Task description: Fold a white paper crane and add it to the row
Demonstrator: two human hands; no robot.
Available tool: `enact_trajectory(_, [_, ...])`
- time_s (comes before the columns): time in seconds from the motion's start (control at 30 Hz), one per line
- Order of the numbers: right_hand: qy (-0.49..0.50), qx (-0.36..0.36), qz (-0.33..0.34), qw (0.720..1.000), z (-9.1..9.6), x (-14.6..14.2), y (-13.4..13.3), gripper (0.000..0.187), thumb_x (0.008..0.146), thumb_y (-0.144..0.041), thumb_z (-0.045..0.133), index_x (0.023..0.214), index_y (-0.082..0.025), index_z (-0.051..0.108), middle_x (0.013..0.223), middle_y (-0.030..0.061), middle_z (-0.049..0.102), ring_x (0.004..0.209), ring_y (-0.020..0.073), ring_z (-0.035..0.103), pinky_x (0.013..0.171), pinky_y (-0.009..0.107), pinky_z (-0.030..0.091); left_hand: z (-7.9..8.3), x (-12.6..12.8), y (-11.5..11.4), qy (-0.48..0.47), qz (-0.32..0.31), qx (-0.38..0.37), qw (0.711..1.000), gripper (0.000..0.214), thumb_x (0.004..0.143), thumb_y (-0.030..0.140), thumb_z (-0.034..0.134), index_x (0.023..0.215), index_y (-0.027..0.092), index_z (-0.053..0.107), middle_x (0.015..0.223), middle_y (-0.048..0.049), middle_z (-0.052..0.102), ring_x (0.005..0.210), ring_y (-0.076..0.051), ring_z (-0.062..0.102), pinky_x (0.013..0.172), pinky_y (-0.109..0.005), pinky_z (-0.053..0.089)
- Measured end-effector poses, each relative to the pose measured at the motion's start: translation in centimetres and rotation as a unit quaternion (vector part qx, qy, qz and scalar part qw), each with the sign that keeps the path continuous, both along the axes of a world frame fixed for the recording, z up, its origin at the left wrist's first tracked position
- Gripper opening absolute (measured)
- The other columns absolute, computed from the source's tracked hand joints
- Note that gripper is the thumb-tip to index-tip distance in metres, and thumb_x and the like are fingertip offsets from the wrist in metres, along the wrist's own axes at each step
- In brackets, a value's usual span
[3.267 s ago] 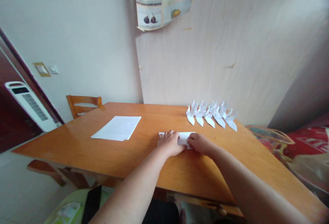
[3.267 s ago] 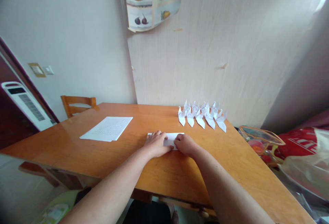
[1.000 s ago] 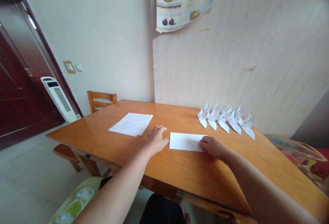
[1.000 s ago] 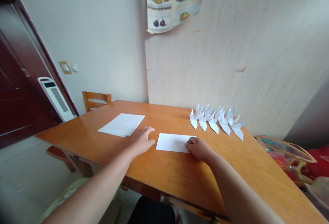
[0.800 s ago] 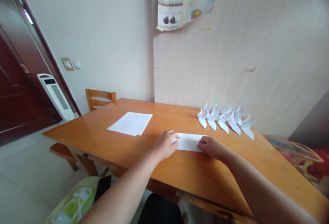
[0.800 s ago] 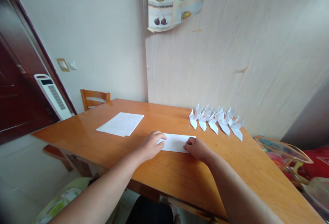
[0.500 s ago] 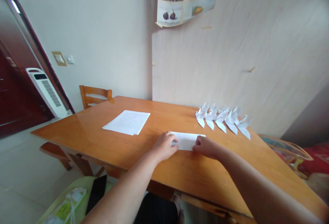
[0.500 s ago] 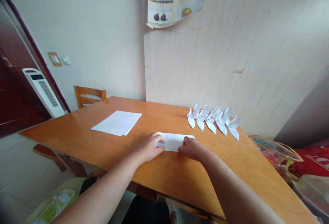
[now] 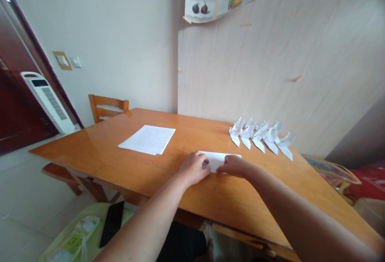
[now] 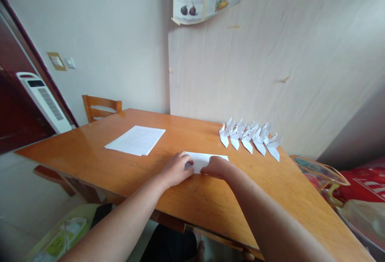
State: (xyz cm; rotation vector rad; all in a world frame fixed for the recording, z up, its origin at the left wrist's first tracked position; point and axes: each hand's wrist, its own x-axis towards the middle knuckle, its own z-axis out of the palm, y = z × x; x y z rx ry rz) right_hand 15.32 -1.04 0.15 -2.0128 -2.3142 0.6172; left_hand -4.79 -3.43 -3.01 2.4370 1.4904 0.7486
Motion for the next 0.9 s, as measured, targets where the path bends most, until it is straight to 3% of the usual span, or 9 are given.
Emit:
enact_trajectory(0.33, [0.003,0.000,-0.017,1.000,0.4,0.1,-0.4,0.037,0.064,-0.044,0.074,0.089,-0.017,0.071,0.086,0.0089,0.072,0.071,0.0222,0.064,0.053,0.026,0.037,-0.2,0.0,0.1,-0.003,0.002,0.002,1.000,0.015,0.079,0.028,0.061,0.093,0.023,0.063,0.105,-0.0063,0.061,0.100,-0.024,0.057,0.088,-0.034,0.046])
enact_trajectory(0.9, [0.017,-0.039,-0.083,0.996,0.7,4.0,-0.4,0.018,0.062,-0.030,0.073,0.066,-0.014,0.067,0.059,0.0016,0.059,0.054,0.0155,0.053,0.049,0.026,0.031,-0.5,-0.2,0.4,-0.029,-0.012,-0.005,0.999,0.014,0.078,0.023,0.060,0.091,0.022,0.061,0.104,-0.0053,0.060,0.102,-0.023,0.056,0.089,-0.033,0.045])
